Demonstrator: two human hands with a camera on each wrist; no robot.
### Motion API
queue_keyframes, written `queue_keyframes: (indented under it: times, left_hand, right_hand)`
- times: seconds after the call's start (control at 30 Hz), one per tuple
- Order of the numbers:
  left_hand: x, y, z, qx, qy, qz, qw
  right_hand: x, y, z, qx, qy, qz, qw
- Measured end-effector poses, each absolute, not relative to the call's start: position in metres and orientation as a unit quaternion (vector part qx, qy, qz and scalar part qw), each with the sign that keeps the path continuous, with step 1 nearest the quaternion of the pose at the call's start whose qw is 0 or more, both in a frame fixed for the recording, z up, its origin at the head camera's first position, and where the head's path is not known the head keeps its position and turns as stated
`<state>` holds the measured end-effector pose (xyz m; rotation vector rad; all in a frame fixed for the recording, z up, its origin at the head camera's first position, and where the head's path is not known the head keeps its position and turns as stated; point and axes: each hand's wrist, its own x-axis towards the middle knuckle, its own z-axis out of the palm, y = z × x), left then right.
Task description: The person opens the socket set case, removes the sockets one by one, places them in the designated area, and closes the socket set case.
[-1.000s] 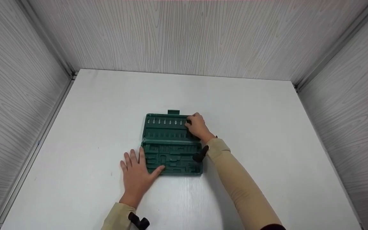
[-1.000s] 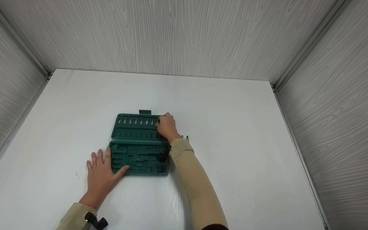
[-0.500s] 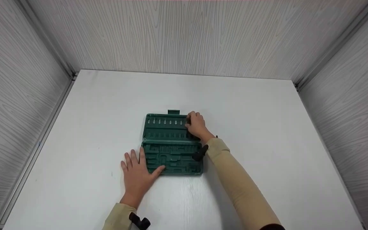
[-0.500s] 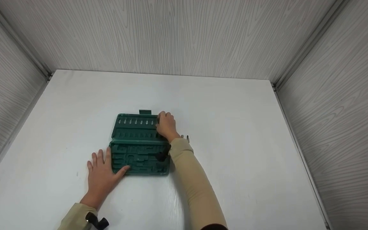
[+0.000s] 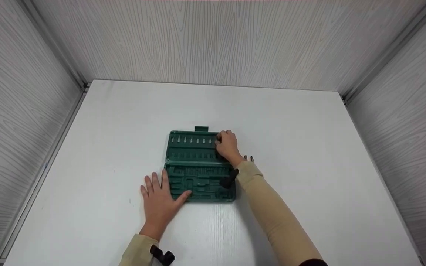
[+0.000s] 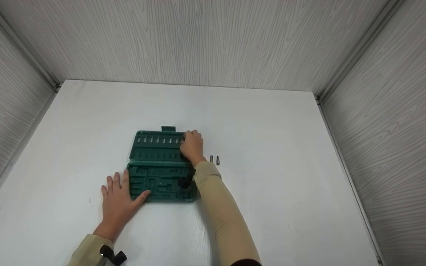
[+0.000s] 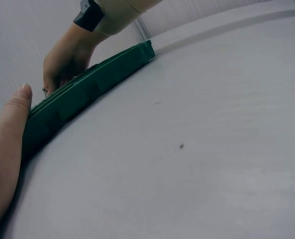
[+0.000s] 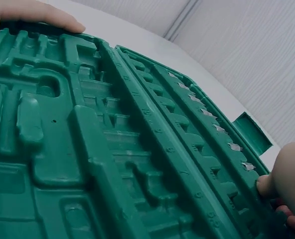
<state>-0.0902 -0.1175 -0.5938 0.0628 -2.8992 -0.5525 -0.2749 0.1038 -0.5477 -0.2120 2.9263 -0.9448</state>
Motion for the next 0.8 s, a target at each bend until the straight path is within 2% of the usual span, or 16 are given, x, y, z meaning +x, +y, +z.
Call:
queue_keyframes:
  times: [0.17,0.5,0.8]
  left_hand:
    - [-0.091,-0.117,-0.593,0.018,-0.978,-0.185,0.097]
    - [-0.089,-0.118,-0.593,0.017,-0.977,-0.185,0.107]
    - [-0.09,-0.117,-0.592,0.019,-0.976,-0.19,0.104]
  right_hand:
    - [-0.278,0.106,-0.547,-0.049,0.923,-0.381,0.007]
    - [-0.276,0.115,-0.536,-0.044,0.886,-0.46,0.016]
    - [-0.269,0.132,-0.523,-0.052,0.887,-0.458,0.009]
